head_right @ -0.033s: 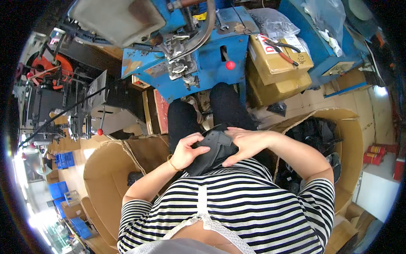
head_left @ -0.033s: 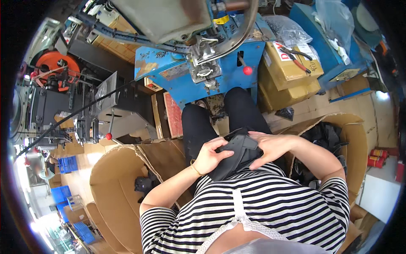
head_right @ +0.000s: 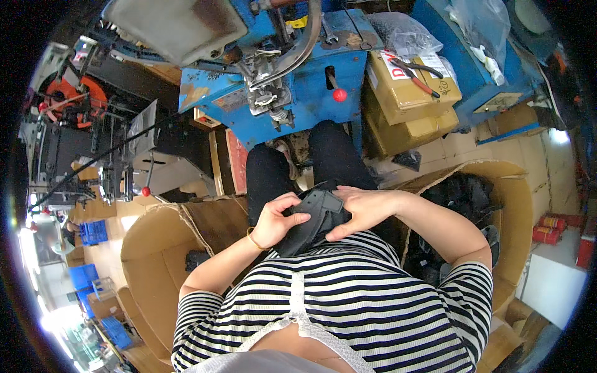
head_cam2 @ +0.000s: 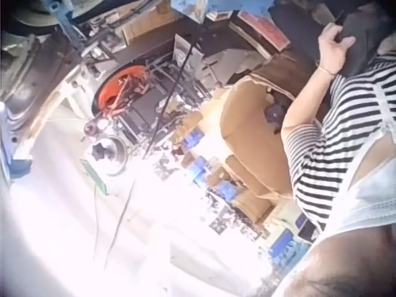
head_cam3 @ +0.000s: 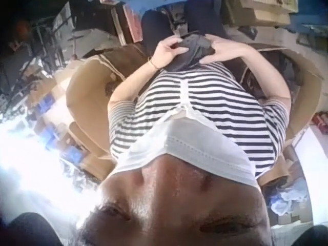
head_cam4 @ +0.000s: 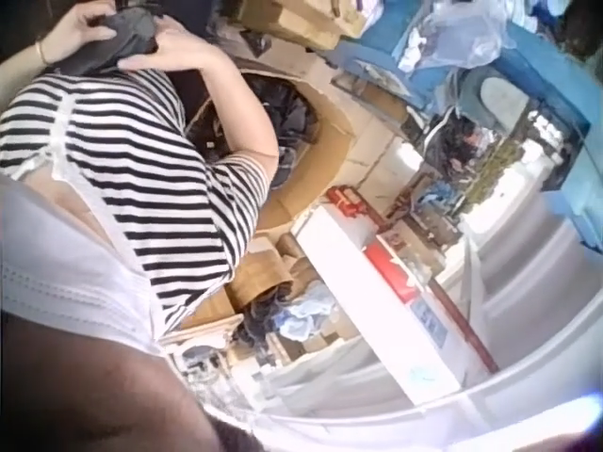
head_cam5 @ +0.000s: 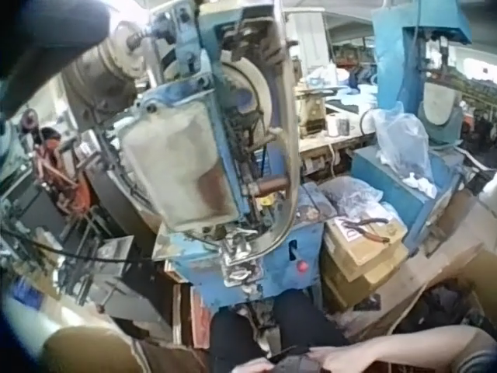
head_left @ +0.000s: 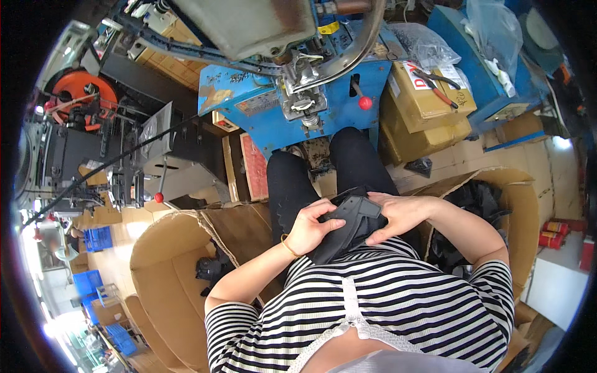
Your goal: Inspecting, stretching, and preparing shoe upper leather components near a lasting machinery unit.
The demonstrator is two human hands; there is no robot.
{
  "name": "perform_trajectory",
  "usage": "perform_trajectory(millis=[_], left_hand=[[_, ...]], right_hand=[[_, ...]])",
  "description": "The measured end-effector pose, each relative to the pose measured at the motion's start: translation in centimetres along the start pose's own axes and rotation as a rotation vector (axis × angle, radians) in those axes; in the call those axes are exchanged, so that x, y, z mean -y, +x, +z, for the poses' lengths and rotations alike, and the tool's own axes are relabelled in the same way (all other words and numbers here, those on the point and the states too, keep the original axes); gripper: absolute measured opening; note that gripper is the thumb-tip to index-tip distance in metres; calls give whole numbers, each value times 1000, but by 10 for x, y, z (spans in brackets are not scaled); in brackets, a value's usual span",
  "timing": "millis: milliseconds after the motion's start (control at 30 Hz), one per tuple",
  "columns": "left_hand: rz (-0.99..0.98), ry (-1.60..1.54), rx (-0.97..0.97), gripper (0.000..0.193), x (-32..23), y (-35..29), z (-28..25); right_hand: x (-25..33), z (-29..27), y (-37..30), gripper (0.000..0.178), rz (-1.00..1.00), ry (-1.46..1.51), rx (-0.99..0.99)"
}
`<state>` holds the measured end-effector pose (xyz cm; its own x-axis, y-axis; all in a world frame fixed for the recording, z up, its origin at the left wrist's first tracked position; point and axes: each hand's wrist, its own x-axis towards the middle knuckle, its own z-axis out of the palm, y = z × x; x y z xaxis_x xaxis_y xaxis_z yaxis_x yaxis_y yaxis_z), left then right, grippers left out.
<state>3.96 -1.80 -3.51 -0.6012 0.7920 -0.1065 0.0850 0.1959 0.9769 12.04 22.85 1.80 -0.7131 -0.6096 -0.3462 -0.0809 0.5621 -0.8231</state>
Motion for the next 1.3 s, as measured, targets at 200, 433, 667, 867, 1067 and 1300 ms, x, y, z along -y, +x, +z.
perform_trajectory(millis=[200,433,667,867,1067,1300], left_hand=[[-13,-11,-109,19,-2,0,-2],[4,45,-101,19,-6,-3,-23],[391,681,53,67,-86,22,-100],[697,1193,-103,39,-102,47,-128],[952,1298,-439,35,-108,93,-138],[929,1242,-495,27,-109,130,-135]], right_hand=[[8,15,29,53,-104,-43,-421],[5,12,54,42,-119,-109,-465],[7,-34,49,29,-174,221,-776],[-6,-58,67,29,-105,637,-789],[-16,-75,96,32,-274,1035,-1065],[-27,-90,96,35,-183,1229,-1132]])
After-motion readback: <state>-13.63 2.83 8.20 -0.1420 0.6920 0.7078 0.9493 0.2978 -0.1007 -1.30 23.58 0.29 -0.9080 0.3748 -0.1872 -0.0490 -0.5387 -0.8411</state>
